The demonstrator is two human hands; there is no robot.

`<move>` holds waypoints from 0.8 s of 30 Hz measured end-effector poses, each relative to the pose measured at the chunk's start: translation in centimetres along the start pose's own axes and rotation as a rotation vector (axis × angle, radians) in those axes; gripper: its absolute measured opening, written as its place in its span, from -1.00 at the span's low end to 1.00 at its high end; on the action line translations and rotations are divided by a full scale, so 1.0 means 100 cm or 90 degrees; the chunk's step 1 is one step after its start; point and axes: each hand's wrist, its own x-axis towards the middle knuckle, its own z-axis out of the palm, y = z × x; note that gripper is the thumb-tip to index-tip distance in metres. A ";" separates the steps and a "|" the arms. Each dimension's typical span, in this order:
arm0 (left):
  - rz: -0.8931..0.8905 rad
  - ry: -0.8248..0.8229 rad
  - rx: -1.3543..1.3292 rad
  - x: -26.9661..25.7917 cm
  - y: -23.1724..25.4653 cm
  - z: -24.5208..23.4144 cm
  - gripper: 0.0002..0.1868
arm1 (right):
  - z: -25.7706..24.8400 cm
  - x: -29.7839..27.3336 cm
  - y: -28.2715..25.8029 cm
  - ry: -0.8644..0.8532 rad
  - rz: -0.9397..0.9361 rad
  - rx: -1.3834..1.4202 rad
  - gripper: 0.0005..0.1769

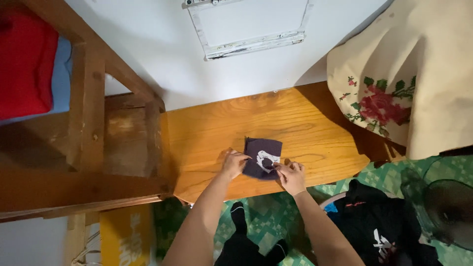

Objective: Folding various items of clothing including pants, a red shirt, and a small cloth, then organizing them on a wooden shelf.

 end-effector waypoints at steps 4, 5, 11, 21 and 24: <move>-0.281 -0.004 0.041 0.007 -0.001 0.011 -0.80 | 0.044 -0.015 0.014 -0.007 0.127 -0.010 -0.76; -0.337 -0.003 0.035 0.008 0.000 0.013 -0.70 | 0.060 -0.020 0.019 0.000 0.205 0.014 -0.85; -0.425 -0.010 0.002 0.019 0.049 -0.019 -0.47 | 0.020 0.038 -0.011 -0.229 0.554 0.120 -0.29; -0.535 0.064 0.106 0.001 0.037 0.040 -0.55 | 0.051 0.031 -0.021 -0.121 0.510 -0.069 -0.61; -0.523 0.057 0.165 0.003 0.054 0.023 -0.76 | 0.048 0.035 -0.019 -0.120 0.515 -0.059 -0.75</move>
